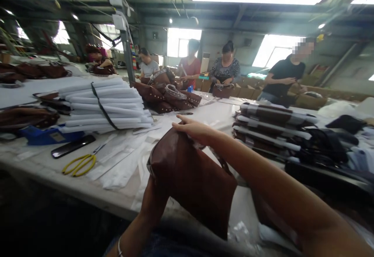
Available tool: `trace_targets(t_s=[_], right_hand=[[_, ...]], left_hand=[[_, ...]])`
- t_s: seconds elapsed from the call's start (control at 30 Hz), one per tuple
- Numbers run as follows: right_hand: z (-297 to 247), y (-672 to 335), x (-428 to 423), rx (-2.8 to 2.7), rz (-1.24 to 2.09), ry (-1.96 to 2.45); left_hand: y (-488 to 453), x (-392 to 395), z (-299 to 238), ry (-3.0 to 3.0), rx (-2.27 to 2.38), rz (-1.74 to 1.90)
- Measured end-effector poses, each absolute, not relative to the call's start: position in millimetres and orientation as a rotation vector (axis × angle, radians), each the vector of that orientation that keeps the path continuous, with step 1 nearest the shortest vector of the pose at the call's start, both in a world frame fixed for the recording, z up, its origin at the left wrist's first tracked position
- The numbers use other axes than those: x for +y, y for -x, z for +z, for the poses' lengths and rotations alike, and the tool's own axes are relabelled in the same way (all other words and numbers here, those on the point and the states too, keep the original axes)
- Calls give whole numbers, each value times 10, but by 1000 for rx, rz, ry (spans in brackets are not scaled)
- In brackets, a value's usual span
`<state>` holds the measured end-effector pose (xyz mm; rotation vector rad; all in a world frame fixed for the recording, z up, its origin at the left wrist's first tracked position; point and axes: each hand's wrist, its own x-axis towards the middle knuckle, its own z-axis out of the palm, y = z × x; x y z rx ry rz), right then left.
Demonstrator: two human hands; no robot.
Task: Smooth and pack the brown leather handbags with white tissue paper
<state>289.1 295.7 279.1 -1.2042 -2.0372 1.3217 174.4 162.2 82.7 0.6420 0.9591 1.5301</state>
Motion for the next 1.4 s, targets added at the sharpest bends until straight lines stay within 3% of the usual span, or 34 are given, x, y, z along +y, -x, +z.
trace_targets(t_s=[0.23, 0.4, 0.57, 0.7, 0.8, 0.97, 1.4], right_hand=[[1784, -3315, 2975, -2285, 859, 1382], [1436, -3692, 2104, -2462, 428, 1113], [1195, -3781, 1711, -2605, -54, 1063], [1294, -3970, 2049, -2684, 24, 983], [1402, -4053, 2234, -2723, 58, 1014], [1261, -3912, 2195, -2674, -76, 1109], [623, -3799, 1888, -2523, -316, 1072]], left_hand=[[-1406, 1018, 414, -367, 945, 1319], [-954, 906, 500, -1256, 1726, 1516], [-778, 1533, 986, -2487, 1545, 889], [-902, 2111, 1445, -2771, 1243, 338], [-1043, 2343, 1667, -2811, 1092, 156], [-1200, 2437, 1472, -2834, 955, 273], [-1262, 1993, 603, -2702, 1318, 592]])
